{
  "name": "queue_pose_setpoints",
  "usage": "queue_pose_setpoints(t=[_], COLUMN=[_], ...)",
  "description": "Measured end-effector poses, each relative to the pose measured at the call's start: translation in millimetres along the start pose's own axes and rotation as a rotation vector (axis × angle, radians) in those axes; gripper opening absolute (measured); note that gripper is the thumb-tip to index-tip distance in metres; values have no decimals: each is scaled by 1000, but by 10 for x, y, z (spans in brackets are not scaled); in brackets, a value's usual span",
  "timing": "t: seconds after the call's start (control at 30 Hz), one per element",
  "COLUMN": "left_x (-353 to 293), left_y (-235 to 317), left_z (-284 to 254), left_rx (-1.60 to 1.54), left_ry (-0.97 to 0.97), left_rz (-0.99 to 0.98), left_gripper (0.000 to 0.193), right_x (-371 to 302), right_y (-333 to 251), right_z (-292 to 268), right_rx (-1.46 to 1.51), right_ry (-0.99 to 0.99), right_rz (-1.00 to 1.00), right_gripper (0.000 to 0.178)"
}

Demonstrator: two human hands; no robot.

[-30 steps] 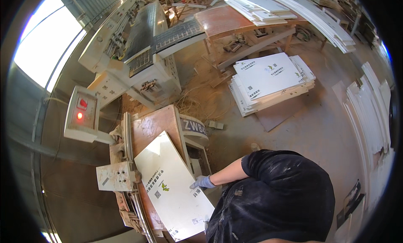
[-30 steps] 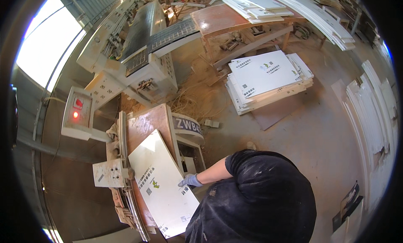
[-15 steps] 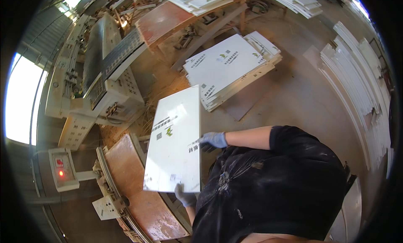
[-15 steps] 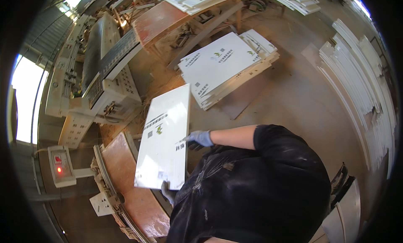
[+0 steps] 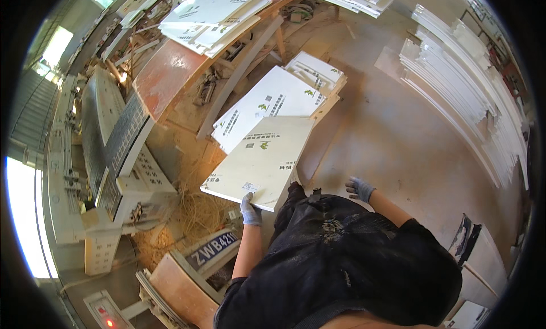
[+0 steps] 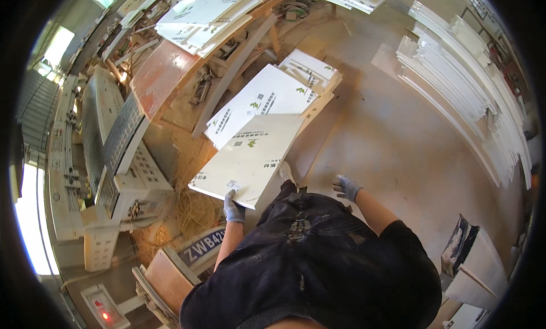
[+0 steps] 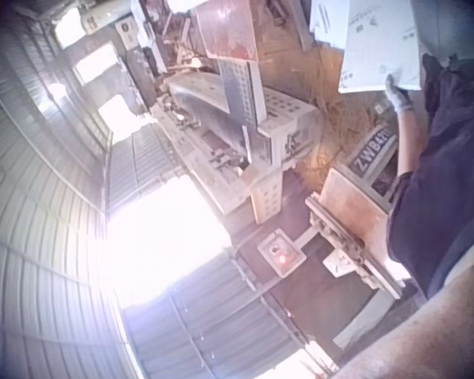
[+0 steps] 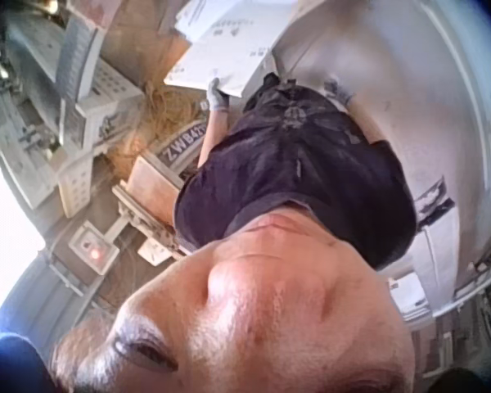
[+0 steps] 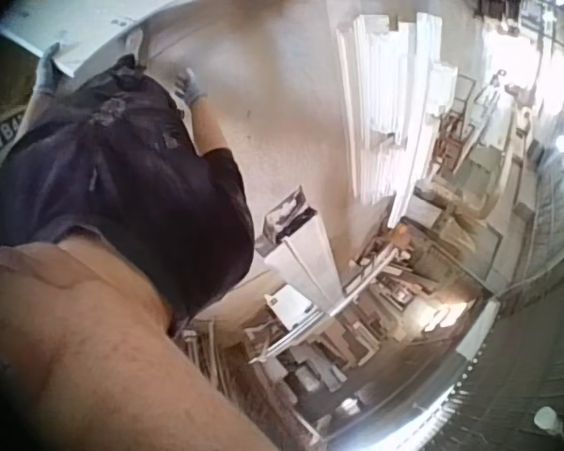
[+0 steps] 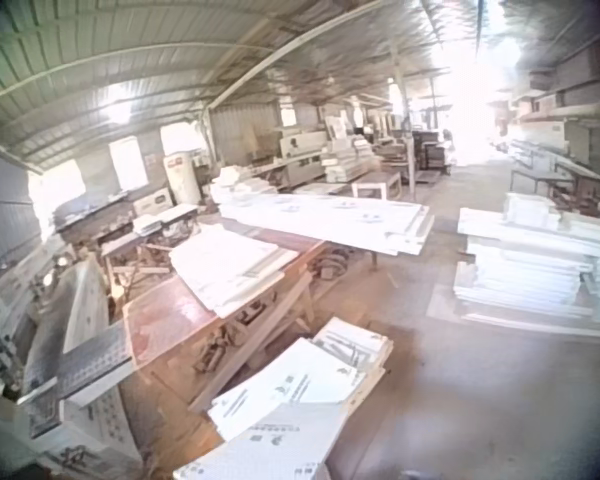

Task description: The person repeatedly feeds white rectangular panels into a vertical panel saw, cuts them, and stacks the finished pieces on a nearby table. The person wears gloves and handles each panel one at a time.

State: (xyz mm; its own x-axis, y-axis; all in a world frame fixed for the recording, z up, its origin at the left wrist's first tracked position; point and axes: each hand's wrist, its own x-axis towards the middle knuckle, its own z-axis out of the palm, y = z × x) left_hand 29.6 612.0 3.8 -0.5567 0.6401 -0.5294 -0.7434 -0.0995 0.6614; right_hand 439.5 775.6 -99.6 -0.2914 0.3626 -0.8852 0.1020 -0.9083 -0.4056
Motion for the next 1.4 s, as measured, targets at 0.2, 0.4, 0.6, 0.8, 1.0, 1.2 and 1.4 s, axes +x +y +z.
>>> queue_pose_setpoints(t=[0.2, 0.4, 0.6, 0.8, 1.0, 1.2, 1.4], left_x=[1492, 2689, 2610, 2197, 1599, 747, 157], left_y=[199, 116, -140, -301, -818, -1505, -2078], left_z=[394, -318, -817, -415, -463, 27, 616], left_rx=[268, 848, 953, 702, 1581, 1192, 613], left_ry=[-88, 97, 129, 138, 76, 503, 836], left_rz=[-84, -79, -473, -350, 524, -50, -213], left_gripper=[33, 72, 69, 56, 49, 38, 25], right_x=[584, 912, 1224, 1908, 2233, 2712, 3003], right_y=[-135, -867, -1835, -3998, -6262, -7406, -7571], right_z=[-41, 367, 979, 2173, 4264, 5717, 5978], right_rx=[56, -248, -220, -310, -196, -23, 123], right_ry=[176, 365, 216, -25, -346, -362, -249], right_rz=[-10, -72, -90, -249, -527, -383, -402], right_gripper=[44, 41, 42, 35, 25, 42, 39])
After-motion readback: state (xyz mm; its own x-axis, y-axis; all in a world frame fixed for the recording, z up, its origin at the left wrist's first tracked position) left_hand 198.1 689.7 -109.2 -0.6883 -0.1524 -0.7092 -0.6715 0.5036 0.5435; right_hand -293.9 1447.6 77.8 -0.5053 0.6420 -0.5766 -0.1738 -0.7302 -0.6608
